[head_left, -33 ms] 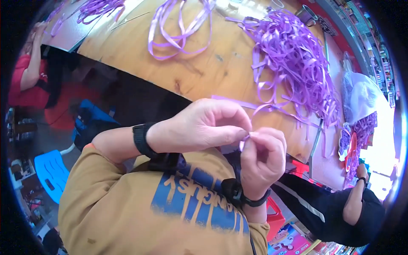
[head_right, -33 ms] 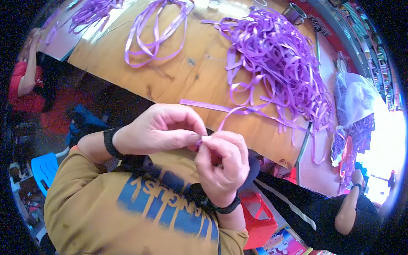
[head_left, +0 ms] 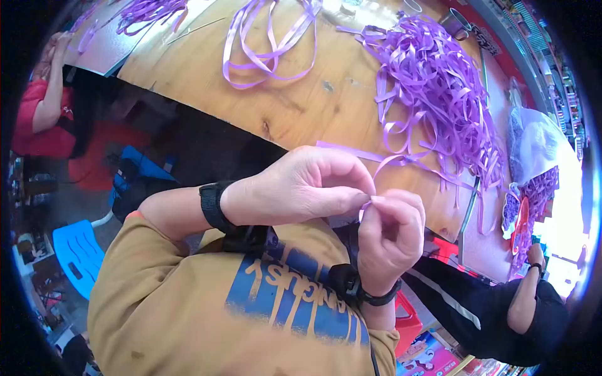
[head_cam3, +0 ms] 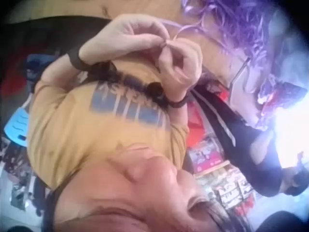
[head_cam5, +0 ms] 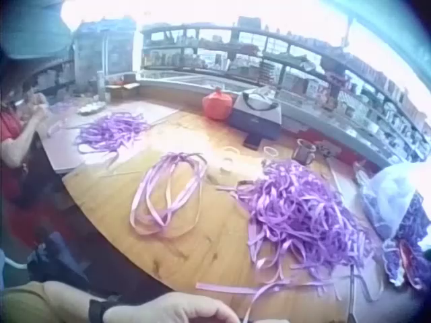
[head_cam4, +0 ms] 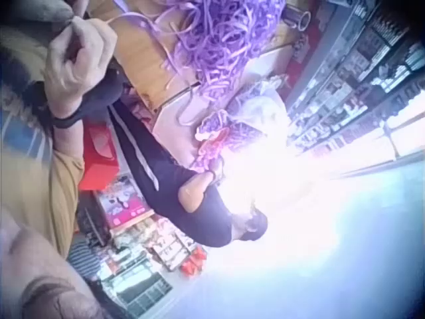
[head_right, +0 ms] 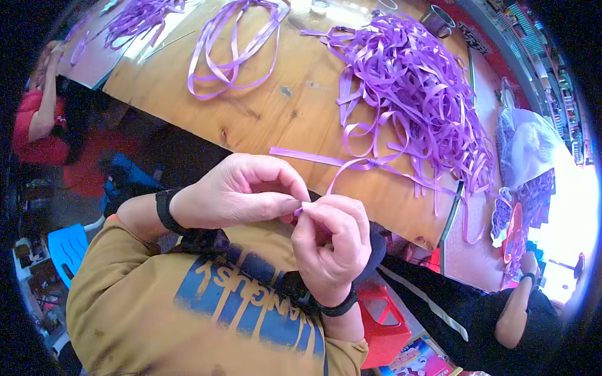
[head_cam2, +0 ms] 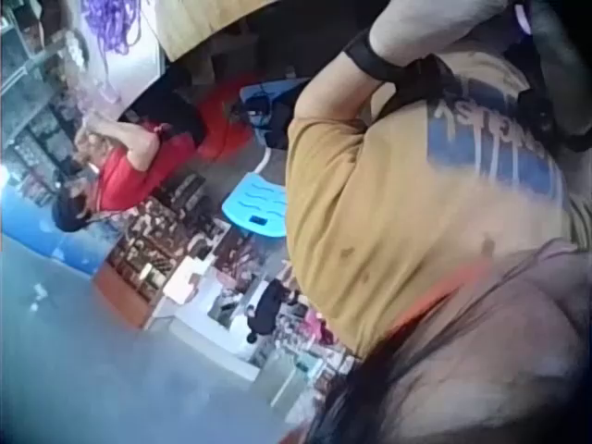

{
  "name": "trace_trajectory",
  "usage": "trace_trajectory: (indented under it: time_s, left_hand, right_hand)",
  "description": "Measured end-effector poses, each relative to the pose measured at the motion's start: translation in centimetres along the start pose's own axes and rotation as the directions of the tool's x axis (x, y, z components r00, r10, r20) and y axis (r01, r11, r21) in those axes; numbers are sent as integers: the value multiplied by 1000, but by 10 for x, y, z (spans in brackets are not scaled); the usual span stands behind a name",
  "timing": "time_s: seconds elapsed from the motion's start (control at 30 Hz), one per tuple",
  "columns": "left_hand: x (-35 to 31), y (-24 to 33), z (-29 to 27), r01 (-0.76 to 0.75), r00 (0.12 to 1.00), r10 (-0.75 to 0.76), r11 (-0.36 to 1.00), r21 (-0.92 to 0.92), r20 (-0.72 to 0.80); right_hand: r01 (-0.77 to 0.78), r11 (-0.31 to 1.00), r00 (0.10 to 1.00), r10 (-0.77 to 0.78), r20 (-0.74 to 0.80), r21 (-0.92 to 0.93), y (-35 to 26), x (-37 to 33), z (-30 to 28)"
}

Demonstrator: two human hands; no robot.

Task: The person assembles purple ribbon loops by threading a ribbon through a small purple bead and sliding it along the length. They then tie the ends of the ribbon together and set the finished loop aside on the table.

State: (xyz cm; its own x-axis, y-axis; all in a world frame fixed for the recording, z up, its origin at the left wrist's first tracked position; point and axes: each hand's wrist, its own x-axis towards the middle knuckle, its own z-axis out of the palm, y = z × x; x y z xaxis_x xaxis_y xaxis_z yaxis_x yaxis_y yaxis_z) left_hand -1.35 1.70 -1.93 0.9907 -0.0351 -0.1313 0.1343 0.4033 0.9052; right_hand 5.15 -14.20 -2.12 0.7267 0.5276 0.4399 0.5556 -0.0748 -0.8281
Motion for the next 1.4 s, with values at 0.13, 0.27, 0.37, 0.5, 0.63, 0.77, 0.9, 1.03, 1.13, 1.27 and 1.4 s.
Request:
trace_trajectory:
  time_s: [0.13,0.27,0.37,0.5,0.63,0.77,0.9,1.03,1.13,1.27,1.4]
  left_hand:
    - [5,-8,2,-79,996,85,984,162,-33]
    - [8,-11,2,-187,975,219,894,406,-33]
    - [10,-14,4,-266,942,335,805,530,-36]
    - [14,-12,4,-314,908,418,738,597,-39]
    - [14,-14,3,-335,886,462,689,643,-33]
    - [16,-18,3,-366,871,492,667,650,-15]
    - [17,-19,-1,-352,864,500,688,634,-63]
    - [13,-19,0,-354,867,497,661,661,-33]
    - [13,-20,-2,-391,839,545,600,697,1]
    - [19,-15,1,-494,693,712,357,793,111]
    - [17,-16,1,-523,701,646,177,834,302]
  right_hand:
    - [20,997,998,-17,53,-71,4,1,-6]
    - [71,995,997,-68,44,-66,11,2,-3]
    - [87,994,996,-85,38,-58,13,2,-4]
    - [-55,998,996,57,70,-36,10,-1,-8]
    - [-72,996,989,79,126,-59,8,0,-10]
    - [-22,1000,996,24,84,-21,14,0,-7]
    - [-183,983,977,185,109,-31,10,-1,-14]
    - [-118,993,983,120,137,-22,9,0,-17]
    - [-127,992,983,126,136,2,8,1,-16]
    - [-92,996,986,92,137,-8,9,1,-16]
    - [-100,995,984,100,149,-8,7,-1,-14]
